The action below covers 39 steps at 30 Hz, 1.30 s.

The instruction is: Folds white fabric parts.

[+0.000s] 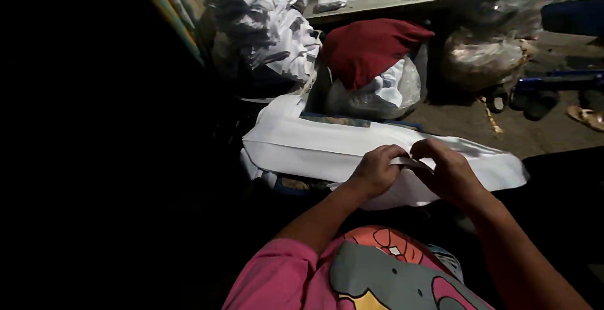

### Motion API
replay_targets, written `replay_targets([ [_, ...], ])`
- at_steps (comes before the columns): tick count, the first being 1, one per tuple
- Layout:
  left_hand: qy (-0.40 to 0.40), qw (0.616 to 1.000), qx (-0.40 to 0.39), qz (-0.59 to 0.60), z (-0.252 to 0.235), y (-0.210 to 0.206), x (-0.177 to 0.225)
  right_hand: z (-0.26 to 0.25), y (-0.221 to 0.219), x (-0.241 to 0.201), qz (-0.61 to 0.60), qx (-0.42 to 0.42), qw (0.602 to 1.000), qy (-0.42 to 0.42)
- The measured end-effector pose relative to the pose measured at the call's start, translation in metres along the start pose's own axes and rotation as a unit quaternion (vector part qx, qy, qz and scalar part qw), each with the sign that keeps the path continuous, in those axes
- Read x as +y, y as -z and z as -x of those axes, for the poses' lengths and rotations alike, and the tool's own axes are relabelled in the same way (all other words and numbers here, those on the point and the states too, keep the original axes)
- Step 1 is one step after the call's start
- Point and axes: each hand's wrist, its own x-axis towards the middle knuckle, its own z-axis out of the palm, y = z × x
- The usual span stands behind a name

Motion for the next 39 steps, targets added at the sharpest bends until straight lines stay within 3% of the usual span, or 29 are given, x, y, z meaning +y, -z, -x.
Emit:
replay_targets([
  [5,-0.112,0.990,0.081,-0.001,-0.005,-0.004,0.017,0.020,-0.010,0.010,0.053,0.100,0.991,-0.077],
  [8,-0.174,0.981,0.083,0.025,-0.006,0.008,0.036,0.036,-0.013,0.038,0.101,0.159,0.973,-0.133],
  [12,-0.238,0.964,0.114,0.026,0.002,0.050,0.046,0.055,-0.006,0.074,0.128,0.151,0.951,-0.239],
  [15,-0.230,0.958,0.172,0.004,0.020,0.101,0.036,0.059,0.004,0.087,0.130,0.128,0.939,-0.292],
  [19,-0.160,0.939,0.275,-0.128,0.056,0.166,0.008,0.053,0.009,0.091,0.056,0.129,0.963,-0.230],
  [22,-0.117,0.923,0.321,-0.177,0.088,0.198,-0.029,0.032,0.005,0.068,-0.032,0.098,0.966,-0.237],
  [25,0.033,0.917,0.328,-0.224,0.119,0.227,-0.046,0.014,-0.007,0.063,-0.205,0.035,0.950,-0.234],
  [28,0.185,0.907,0.289,-0.243,0.128,0.252,-0.066,-0.003,-0.031,0.065,-0.350,-0.051,0.897,-0.265],
  [32,0.309,0.887,0.233,-0.252,0.105,0.261,-0.111,-0.034,-0.072,0.073,-0.273,-0.118,0.882,-0.366],
  [35,0.348,0.877,0.195,-0.269,0.093,0.259,-0.151,-0.048,-0.102,0.086,-0.150,-0.085,0.898,-0.404],
  [39,0.367,0.871,0.178,-0.273,0.083,0.261,-0.165,-0.060,-0.110,0.080,-0.040,-0.084,0.914,-0.396],
])
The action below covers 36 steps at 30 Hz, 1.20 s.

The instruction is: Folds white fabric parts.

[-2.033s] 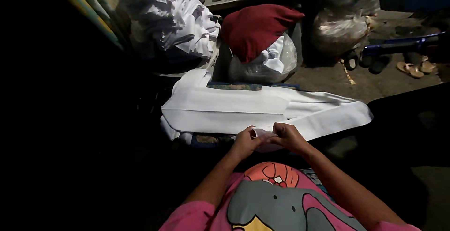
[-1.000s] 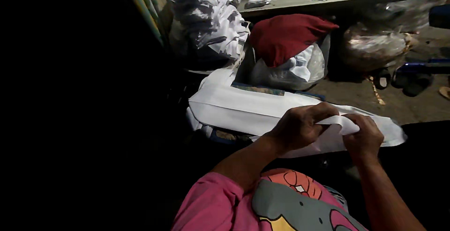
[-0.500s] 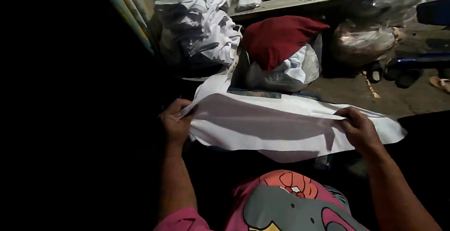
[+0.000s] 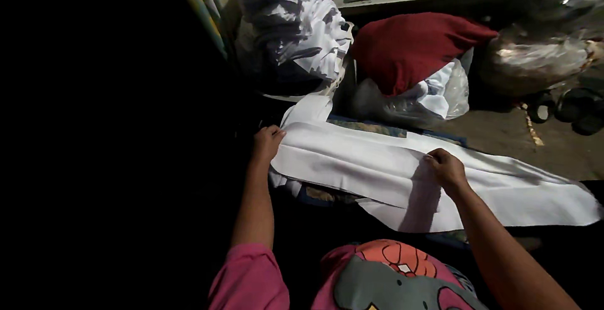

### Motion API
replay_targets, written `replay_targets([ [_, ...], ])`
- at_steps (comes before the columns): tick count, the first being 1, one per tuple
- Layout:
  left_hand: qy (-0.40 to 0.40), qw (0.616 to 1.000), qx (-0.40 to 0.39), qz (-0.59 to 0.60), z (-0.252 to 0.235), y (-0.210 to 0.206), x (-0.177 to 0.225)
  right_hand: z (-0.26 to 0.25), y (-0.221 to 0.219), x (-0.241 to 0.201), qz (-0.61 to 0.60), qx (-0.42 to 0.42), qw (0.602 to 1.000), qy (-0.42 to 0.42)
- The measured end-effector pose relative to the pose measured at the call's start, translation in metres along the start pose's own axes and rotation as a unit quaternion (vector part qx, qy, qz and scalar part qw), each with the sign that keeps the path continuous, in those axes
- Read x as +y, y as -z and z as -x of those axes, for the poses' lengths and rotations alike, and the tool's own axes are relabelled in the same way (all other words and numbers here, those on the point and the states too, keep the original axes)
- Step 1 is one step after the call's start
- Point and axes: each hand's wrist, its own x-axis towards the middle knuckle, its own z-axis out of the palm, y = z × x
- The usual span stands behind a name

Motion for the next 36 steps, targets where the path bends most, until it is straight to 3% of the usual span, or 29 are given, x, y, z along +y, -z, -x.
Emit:
replay_targets([
  [5,-0.001,1.000,-0.010,0.002,-0.005,0.006,-0.005,-0.002,-0.003,-0.005,0.051,0.025,0.998,0.015],
  [8,0.041,0.998,-0.008,0.048,-0.006,0.012,-0.015,-0.005,-0.005,-0.002,0.055,0.025,0.998,0.008],
  [14,0.135,0.982,-0.026,0.132,0.012,0.023,-0.029,0.023,-0.003,0.013,-0.136,0.054,0.986,-0.073],
  [19,0.122,0.984,-0.026,0.128,0.015,0.020,-0.034,0.047,-0.009,0.031,-0.151,0.005,0.986,-0.071],
  [25,0.114,0.981,-0.038,0.149,0.013,0.025,-0.021,0.044,-0.004,0.033,-0.106,0.015,0.993,-0.055],
  [30,0.101,0.991,-0.060,0.058,0.012,0.031,-0.010,0.046,-0.006,0.033,-0.111,0.021,0.992,-0.062],
  [36,0.139,0.984,-0.097,0.059,0.015,0.023,-0.014,0.054,-0.004,0.033,-0.116,0.019,0.993,-0.029],
])
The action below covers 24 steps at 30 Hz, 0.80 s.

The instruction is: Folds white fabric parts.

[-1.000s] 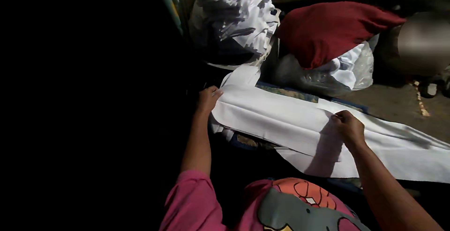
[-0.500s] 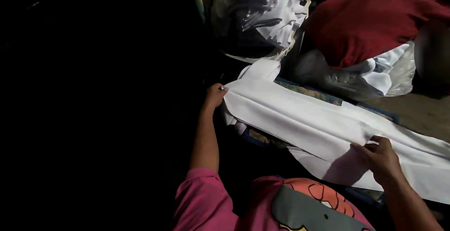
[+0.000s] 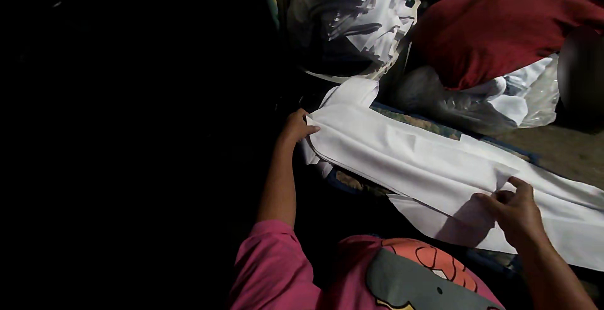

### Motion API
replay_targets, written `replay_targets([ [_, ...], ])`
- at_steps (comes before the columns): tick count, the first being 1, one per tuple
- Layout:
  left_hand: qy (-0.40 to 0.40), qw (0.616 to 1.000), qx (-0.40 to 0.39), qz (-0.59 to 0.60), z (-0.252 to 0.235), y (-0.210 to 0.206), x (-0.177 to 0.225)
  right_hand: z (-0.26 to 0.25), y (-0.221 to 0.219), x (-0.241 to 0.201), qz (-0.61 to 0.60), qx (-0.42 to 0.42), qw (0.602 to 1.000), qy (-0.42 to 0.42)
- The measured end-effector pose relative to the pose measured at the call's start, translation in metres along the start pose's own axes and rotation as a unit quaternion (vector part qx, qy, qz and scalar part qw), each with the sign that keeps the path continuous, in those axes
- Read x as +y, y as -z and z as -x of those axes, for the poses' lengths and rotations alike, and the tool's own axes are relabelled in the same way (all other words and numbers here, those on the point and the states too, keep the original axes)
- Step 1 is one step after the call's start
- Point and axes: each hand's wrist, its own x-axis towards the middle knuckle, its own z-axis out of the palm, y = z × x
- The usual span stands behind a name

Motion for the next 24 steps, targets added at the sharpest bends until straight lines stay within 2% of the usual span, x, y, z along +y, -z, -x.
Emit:
replay_targets([
  [10,-0.010,1.000,0.019,-0.003,0.002,-0.004,-0.006,0.006,0.002,0.000,0.003,-0.006,1.000,-0.007],
  [12,-0.008,0.999,0.039,-0.008,0.006,-0.006,-0.004,0.006,0.002,0.002,0.001,-0.006,1.000,-0.006],
  [14,-0.020,0.995,0.092,-0.026,0.017,-0.012,0.004,0.006,0.003,0.005,-0.019,-0.009,1.000,-0.002],
  [15,-0.040,0.990,0.128,-0.040,0.023,-0.017,0.008,0.008,0.003,0.005,-0.036,-0.012,0.999,-0.004],
  [17,-0.129,0.972,0.189,-0.054,0.035,-0.036,0.017,0.012,0.004,0.004,-0.058,-0.028,0.998,-0.003],
  [20,-0.286,0.937,0.192,-0.054,0.036,-0.082,0.014,0.018,0.004,-0.001,-0.059,-0.058,0.996,-0.019],
  [22,-0.315,0.932,0.161,-0.072,0.033,-0.108,0.008,0.020,0.006,-0.002,-0.055,-0.060,0.997,-0.015],
  [24,-0.301,0.932,0.150,-0.133,0.031,-0.122,0.004,0.020,0.010,-0.002,-0.063,-0.062,0.996,-0.001],
])
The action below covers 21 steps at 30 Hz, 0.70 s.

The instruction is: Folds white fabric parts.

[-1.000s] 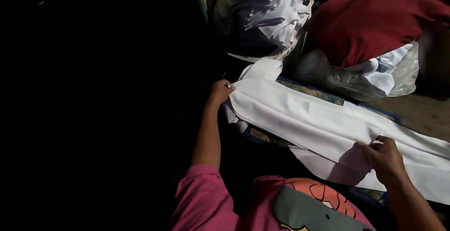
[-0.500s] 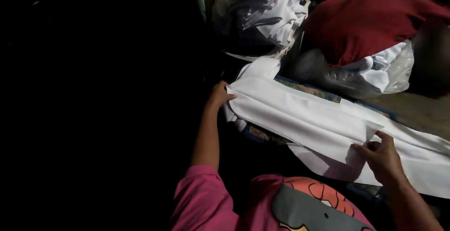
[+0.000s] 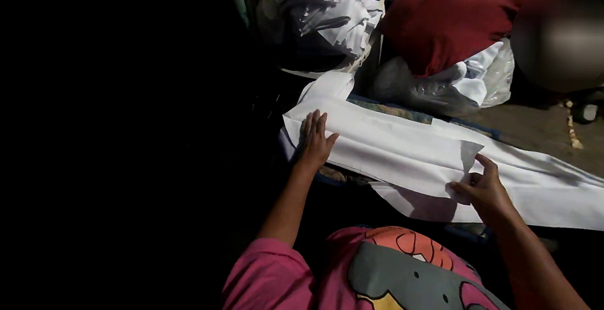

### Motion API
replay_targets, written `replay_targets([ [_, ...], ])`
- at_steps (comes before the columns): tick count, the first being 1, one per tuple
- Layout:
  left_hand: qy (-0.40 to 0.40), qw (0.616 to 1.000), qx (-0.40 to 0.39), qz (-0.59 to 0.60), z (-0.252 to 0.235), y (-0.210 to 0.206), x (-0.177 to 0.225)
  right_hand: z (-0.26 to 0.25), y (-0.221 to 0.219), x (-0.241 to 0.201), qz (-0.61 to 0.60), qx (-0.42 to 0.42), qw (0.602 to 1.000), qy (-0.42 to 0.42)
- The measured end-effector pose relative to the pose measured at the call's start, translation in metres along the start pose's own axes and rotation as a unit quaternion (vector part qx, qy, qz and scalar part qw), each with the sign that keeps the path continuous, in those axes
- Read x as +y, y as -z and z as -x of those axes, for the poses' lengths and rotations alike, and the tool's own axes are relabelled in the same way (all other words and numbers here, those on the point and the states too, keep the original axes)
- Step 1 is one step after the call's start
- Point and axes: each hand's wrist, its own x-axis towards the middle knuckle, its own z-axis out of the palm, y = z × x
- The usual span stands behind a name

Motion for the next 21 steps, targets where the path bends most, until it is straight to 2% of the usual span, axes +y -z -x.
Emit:
replay_targets([
  [7,0.016,0.990,-0.060,-0.123,0.002,-0.008,0.005,0.001,0.000,0.011,0.032,-0.003,0.999,-0.013],
  [16,0.007,0.986,-0.051,-0.159,0.005,-0.018,0.003,-0.005,-0.001,0.020,0.049,0.061,0.992,0.099],
  [21,0.000,0.982,-0.038,-0.185,0.006,-0.024,0.002,-0.009,-0.007,0.019,0.083,0.052,0.993,0.073],
])
